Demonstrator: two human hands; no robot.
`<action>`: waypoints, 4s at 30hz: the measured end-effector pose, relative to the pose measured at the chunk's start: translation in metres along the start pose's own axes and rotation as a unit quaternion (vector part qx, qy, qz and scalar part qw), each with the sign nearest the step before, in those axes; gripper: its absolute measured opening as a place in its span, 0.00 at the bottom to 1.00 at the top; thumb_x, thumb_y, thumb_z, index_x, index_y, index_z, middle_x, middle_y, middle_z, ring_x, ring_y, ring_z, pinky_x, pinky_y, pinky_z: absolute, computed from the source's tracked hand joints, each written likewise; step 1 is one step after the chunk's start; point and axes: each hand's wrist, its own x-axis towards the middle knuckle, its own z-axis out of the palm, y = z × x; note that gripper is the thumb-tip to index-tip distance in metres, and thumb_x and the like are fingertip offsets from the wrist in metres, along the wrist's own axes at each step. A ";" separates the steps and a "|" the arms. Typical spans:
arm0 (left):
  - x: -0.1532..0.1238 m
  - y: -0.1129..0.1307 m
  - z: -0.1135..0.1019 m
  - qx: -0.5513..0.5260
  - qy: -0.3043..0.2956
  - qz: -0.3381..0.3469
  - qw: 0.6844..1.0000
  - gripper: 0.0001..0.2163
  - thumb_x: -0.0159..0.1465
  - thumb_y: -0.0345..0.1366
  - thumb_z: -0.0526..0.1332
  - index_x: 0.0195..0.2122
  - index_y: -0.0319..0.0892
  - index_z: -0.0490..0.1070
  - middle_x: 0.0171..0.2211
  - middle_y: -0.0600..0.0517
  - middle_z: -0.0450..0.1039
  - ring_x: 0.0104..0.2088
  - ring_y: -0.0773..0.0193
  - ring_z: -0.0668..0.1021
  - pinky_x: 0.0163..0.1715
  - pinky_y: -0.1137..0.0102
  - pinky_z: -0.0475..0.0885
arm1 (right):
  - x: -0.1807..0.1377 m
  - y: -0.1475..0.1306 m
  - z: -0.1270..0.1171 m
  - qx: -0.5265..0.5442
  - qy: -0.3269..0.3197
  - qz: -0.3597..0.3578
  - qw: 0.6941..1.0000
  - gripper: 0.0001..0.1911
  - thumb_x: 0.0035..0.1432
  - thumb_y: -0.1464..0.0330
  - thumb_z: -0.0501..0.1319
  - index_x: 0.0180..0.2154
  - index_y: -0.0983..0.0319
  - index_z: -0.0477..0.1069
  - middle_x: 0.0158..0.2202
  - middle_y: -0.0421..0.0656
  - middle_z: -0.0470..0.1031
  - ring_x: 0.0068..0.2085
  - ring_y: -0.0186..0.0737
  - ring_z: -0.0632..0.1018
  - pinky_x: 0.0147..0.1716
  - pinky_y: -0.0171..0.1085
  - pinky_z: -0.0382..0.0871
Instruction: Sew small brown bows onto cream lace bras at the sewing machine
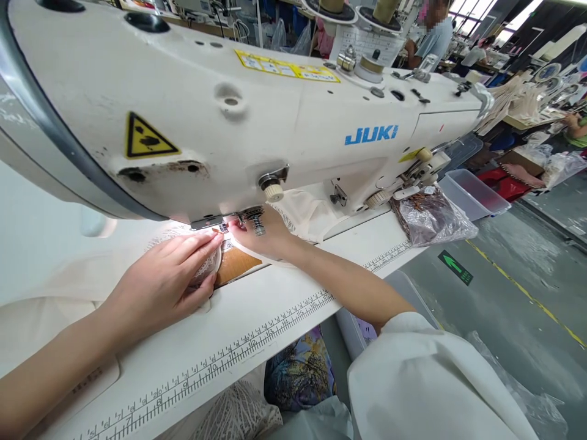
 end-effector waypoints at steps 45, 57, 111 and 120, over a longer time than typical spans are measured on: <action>0.005 0.003 -0.002 0.041 0.051 0.024 0.998 0.21 0.67 0.34 0.50 0.56 0.29 0.69 0.51 0.37 0.75 0.47 0.48 0.77 0.46 0.55 0.75 | -0.048 0.000 -0.020 -0.266 0.068 -0.266 0.924 0.20 0.73 0.69 0.43 0.49 0.63 0.72 0.43 0.49 0.76 0.46 0.45 0.73 0.43 0.42 0.65; 0.004 0.002 -0.001 0.048 0.044 0.029 0.997 0.21 0.67 0.35 0.51 0.56 0.27 0.69 0.52 0.36 0.75 0.48 0.47 0.77 0.47 0.55 0.75 | -0.044 0.010 -0.014 -0.279 0.085 -0.278 0.915 0.19 0.72 0.70 0.42 0.45 0.62 0.72 0.46 0.47 0.76 0.43 0.43 0.72 0.43 0.43 0.64; 0.003 0.001 -0.003 0.000 0.015 -0.005 1.000 0.22 0.66 0.36 0.51 0.59 0.34 0.69 0.54 0.38 0.74 0.51 0.47 0.77 0.48 0.53 0.75 | -0.041 0.008 -0.022 -0.260 0.078 -0.284 0.920 0.19 0.71 0.74 0.43 0.42 0.62 0.73 0.41 0.47 0.76 0.40 0.40 0.72 0.42 0.42 0.65; 0.005 0.003 -0.005 0.047 0.022 0.016 0.999 0.21 0.66 0.35 0.51 0.56 0.32 0.70 0.54 0.39 0.75 0.49 0.49 0.77 0.48 0.56 0.74 | -0.041 0.012 -0.017 -0.294 0.129 -0.309 0.895 0.17 0.69 0.73 0.46 0.40 0.63 0.74 0.39 0.47 0.76 0.36 0.40 0.72 0.40 0.42 0.64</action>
